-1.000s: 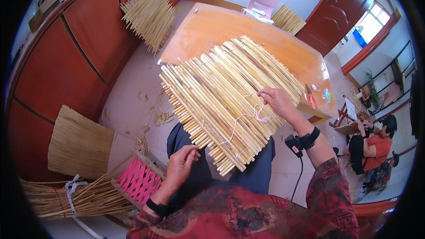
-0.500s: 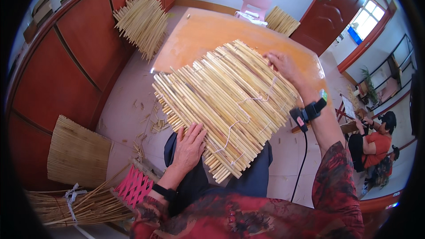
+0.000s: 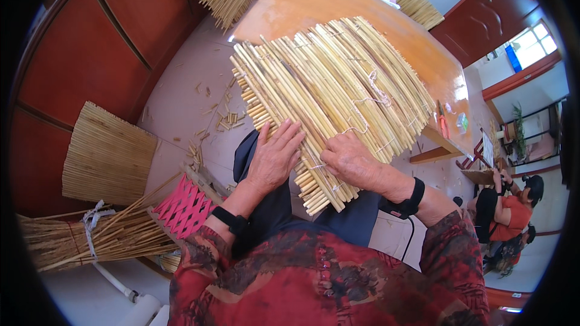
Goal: The person binds wooden rods together with string using a needle to assemble a mat, then trims the edges of the mat with scissors.
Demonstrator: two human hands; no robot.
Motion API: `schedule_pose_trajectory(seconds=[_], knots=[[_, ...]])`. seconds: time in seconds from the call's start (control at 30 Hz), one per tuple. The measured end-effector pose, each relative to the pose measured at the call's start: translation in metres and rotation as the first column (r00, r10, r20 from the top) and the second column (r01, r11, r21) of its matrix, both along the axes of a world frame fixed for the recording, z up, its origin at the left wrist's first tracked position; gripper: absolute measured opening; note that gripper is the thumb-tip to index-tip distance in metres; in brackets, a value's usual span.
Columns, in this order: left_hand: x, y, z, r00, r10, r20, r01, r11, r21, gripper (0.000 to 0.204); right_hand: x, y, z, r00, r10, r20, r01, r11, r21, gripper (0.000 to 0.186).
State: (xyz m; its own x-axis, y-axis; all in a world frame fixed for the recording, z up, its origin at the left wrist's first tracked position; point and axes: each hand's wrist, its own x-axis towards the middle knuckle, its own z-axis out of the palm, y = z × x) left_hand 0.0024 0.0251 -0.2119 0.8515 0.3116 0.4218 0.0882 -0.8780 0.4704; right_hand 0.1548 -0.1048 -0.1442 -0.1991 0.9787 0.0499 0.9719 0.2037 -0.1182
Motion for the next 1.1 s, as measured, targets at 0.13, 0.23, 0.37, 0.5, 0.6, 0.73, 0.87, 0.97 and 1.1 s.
schedule_pose_trajectory(seconds=[0.13, 0.23, 0.37, 0.5, 0.6, 0.73, 0.87, 0.97, 1.1], knots=[[0.004, -0.006, 0.006, 0.999, 0.041, -0.011, -0.041, 0.999, 0.002, 0.040, -0.003, 0.003, -0.003, 0.999, -0.034, 0.007, 0.033, 0.999, 0.024, 0.008], [0.010, -0.008, 0.008, 1.000, 0.030, 0.006, -0.030, 0.998, 0.047, 0.038, 0.001, 0.000, 0.005, 0.873, -0.275, -0.402, 0.167, 0.945, -0.282, 0.010], [0.030, -0.008, 0.009, 0.996, 0.000, -0.084, 0.007, 0.996, 0.085, 0.040, -0.001, 0.000, 0.014, 0.601, -0.577, -0.554, -0.047, 0.666, -0.744, 0.023], [0.036, -0.009, 0.003, 0.996, 0.015, -0.088, -0.007, 0.995, 0.100, 0.044, 0.006, -0.002, 0.026, 0.545, -0.583, -0.602, -0.085, 0.676, -0.732, 0.021], [0.035, -0.009, 0.003, 0.992, -0.004, -0.123, 0.015, 0.996, 0.092, 0.047, 0.009, -0.001, 0.028, 0.447, -0.629, -0.636, -0.093, 0.675, -0.732, 0.021], [0.036, -0.010, -0.001, 0.991, -0.011, -0.135, 0.026, 0.993, 0.113, 0.049, -0.017, 0.011, 0.024, 0.184, -0.361, -0.914, 0.245, 0.917, -0.313, 0.026], [0.035, -0.011, -0.002, 0.988, -0.013, -0.151, 0.039, 0.985, 0.166, 0.054, -0.046, 0.008, 0.017, -0.448, -0.335, -0.829, 0.092, 0.905, -0.415, 0.027], [0.036, -0.010, -0.005, 0.986, -0.006, -0.164, 0.035, 0.984, 0.172, 0.056, -0.052, 0.006, 0.027, -0.319, -0.446, -0.836, 0.166, 0.842, -0.513, 0.024], [0.039, -0.007, -0.005, 0.980, -0.019, -0.198, 0.058, 0.980, 0.190, 0.059, -0.055, 0.010, 0.035, -0.259, -0.496, -0.829, 0.225, 0.804, -0.551, 0.027]])
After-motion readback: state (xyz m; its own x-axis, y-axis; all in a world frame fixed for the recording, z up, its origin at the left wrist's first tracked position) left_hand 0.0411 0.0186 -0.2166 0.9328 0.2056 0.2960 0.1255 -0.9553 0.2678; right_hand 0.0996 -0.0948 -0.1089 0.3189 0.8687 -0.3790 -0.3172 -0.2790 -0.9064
